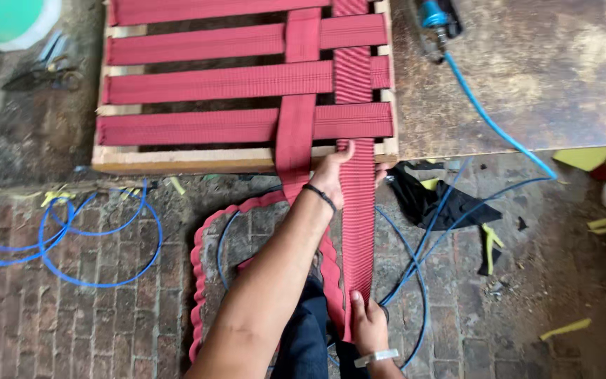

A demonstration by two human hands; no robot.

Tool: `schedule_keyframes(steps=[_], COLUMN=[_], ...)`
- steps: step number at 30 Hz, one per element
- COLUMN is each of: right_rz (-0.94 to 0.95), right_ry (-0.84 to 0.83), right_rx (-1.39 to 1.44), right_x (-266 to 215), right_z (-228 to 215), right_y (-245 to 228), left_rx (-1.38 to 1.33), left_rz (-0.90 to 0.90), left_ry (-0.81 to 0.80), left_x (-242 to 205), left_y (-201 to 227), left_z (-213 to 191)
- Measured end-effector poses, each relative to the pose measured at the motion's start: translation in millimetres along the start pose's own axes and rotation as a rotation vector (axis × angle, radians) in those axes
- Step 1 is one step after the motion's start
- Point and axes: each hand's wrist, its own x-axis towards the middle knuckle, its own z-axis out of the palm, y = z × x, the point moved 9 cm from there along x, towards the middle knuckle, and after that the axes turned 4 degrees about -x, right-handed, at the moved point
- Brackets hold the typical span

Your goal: The person weaves red fabric straps through a wooden frame in an over-under pattern and secures them with a pneumatic nail gun. They repeatedly pull, align, and staple the straps to build a woven surface.

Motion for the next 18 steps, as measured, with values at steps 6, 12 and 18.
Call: schedule_keyframes(steps=[6,12,18], right_rz=[-0.127,-0.310,-0.698], right_ry=[0.057,-0.085,0.046], right_rx=[-0.206,-0.590,-1.268], right_x=[27.3,92.8,173.2], right_z=[16.7,-14.2,-28.9], right_y=[-18.8,-127.5,-332.9], left_rx=[0.237,0.242,0.310], left_rz=[0.107,0.097,0.143], left_ry=[0.004,0.186,0.224], left_x=[9.0,15.1,9.4], left_y=[0.4,-6.9,-3.6], left_z=[-2.4,-11.6,-8.9])
